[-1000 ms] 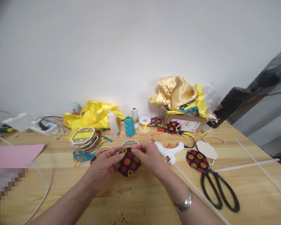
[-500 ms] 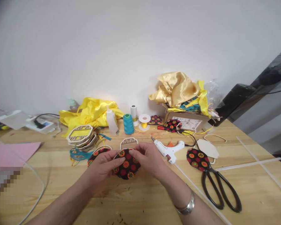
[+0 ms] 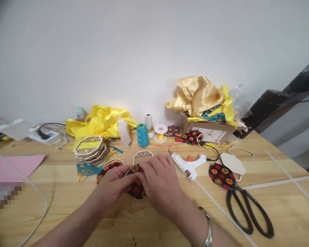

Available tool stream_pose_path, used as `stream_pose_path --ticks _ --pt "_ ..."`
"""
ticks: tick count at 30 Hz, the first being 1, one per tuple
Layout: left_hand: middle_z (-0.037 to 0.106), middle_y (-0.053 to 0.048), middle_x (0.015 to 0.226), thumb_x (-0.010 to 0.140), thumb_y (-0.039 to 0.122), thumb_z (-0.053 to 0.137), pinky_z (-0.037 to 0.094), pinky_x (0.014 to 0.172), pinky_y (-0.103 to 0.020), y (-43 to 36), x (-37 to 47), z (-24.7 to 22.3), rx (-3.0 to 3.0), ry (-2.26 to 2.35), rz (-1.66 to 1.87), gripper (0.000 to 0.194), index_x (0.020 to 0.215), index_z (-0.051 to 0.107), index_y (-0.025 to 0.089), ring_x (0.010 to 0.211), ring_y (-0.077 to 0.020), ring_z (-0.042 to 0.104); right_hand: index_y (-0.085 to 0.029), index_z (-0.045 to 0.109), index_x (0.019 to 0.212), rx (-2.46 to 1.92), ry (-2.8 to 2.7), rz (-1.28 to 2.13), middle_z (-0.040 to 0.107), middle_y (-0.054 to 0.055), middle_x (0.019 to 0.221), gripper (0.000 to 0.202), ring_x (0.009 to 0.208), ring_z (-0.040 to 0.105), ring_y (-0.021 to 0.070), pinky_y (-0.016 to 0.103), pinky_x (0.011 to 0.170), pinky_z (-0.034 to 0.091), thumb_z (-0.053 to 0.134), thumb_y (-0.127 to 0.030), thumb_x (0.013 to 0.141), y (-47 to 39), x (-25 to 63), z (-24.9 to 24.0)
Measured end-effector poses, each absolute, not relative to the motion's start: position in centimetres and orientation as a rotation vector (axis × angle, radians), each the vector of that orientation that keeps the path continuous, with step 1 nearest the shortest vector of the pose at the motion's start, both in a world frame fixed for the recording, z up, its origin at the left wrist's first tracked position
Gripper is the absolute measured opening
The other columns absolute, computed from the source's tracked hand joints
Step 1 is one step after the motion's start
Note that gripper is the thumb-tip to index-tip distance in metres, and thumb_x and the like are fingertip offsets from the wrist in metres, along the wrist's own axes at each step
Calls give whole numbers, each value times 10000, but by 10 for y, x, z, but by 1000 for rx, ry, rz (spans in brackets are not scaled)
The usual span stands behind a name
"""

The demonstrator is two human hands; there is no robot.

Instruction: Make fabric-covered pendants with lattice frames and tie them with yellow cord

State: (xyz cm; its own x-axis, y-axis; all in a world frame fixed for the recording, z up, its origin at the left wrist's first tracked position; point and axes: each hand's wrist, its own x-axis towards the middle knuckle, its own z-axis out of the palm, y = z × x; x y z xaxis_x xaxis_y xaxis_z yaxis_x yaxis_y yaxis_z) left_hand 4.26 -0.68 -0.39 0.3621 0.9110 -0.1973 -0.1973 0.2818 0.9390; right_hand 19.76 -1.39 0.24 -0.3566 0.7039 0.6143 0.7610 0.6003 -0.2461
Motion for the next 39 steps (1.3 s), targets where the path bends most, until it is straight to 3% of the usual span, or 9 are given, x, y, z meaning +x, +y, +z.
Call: stream_pose_path --ticks 9,16,23,25,27,29,34,39 --pt "719 -27 804 764 204 630 450 730 -243 -8 42 -4 1017 881 786 201 945 711 171 771 -151 624 -167 547 730 -1232 -2037 -46 569 60 744 167 734 456 188 332 677 368 449 -144 864 -5 204 2" --pt "737 -68 755 716 223 685 508 646 -256 -9 40 -6 853 882 771 236 931 713 132 671 -164 664 -188 478 699 -1441 -1518 244 485 -7 649 194 608 441 142 261 557 334 421 -257 871 18 238 4" --pt "739 -68 737 710 204 686 506 637 -232 -8 39 -1 763 865 804 235 935 715 143 672 -154 671 -190 379 506 -1474 -1476 665 351 -43 493 410 498 355 107 245 491 284 416 -410 849 23 237 -3" --pt "737 -70 740 706 213 687 504 648 -243 -7 39 -1 771 870 807 241 935 714 142 685 -162 670 -176 484 563 -1390 -1510 787 445 -28 536 340 531 420 114 244 518 340 466 -386 830 19 230 -3" --pt "734 -73 751 707 222 684 494 656 -248 -7 39 -3 809 874 804 247 937 711 136 695 -165 662 -170 601 764 -1298 -1569 882 587 8 695 171 628 512 132 256 585 410 521 -314 809 15 225 -1" --pt "728 -65 747 710 228 676 477 647 -238 -7 38 -4 862 882 795 232 919 710 133 683 -155 647 -184 628 915 -1224 -1668 881 644 36 845 156 736 563 148 283 671 450 535 -256 813 10 221 1" --pt "686 -12 674 685 225 669 448 655 -245 -8 39 -5 1009 951 744 166 822 712 142 652 -145 606 -205 628 1013 -1041 -1987 623 642 57 996 198 932 567 164 315 825 439 511 -187 854 1 218 3" --pt "644 -2 623 684 257 647 437 631 -256 -8 41 -2 1129 980 646 168 779 700 129 639 -162 587 -209 658 942 -1096 -2129 755 676 25 867 192 802 589 146 273 722 444 479 -204 876 1 217 7"
